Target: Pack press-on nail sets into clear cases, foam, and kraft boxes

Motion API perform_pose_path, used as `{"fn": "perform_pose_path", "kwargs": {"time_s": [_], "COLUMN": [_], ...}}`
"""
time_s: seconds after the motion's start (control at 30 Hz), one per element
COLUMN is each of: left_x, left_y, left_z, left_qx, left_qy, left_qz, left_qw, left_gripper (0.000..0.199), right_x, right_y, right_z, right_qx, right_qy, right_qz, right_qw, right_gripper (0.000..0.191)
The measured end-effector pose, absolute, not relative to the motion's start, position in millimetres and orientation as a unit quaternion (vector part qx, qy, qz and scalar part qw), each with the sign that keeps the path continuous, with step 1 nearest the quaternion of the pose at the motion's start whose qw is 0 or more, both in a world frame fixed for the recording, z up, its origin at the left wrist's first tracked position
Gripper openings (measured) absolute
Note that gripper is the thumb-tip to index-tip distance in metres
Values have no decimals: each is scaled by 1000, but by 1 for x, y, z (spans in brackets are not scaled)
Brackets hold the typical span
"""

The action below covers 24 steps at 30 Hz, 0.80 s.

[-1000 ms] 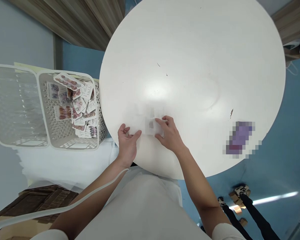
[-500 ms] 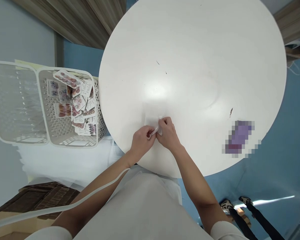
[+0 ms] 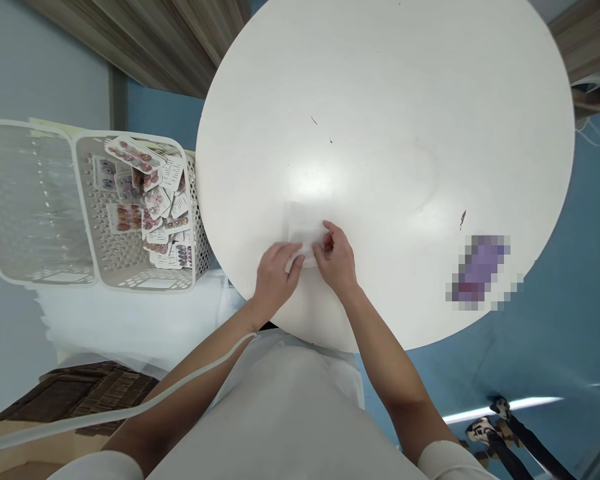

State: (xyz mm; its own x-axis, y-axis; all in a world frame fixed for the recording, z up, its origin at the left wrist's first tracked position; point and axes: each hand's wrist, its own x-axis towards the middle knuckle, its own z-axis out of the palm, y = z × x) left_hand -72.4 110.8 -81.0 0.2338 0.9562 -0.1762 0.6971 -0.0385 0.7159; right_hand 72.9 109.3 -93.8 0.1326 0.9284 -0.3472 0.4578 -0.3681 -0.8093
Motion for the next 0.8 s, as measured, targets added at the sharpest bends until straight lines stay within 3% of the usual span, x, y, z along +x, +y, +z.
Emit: {"fn": "perform_pose_path", "kwargs": {"time_s": [0.13,0.37,0.7,0.8], "left_x": [-81,-78,-74,-75], "left_y": [143,181,188,191], "left_z": [-85,-81,-80,-82], "left_qx": [585,572,582,573], "left_qy": [677,661,655,652], "left_qz": [170,57,32,34], "left_qw": [413,482,480,495], "left_gripper": [48,50,44,45], "right_x": [76,88,87,87], "right_y": [110,129,158,160], "right_z": [-93,-90,-78,-84], "right_qx": [-716,-716,-757,-746], "right_qy": [-466,-437,-452,-444], "right_qz": [437,489,451,475], "right_qw": [281,237,138,144], "right_gripper": [55,76,51,48]}}
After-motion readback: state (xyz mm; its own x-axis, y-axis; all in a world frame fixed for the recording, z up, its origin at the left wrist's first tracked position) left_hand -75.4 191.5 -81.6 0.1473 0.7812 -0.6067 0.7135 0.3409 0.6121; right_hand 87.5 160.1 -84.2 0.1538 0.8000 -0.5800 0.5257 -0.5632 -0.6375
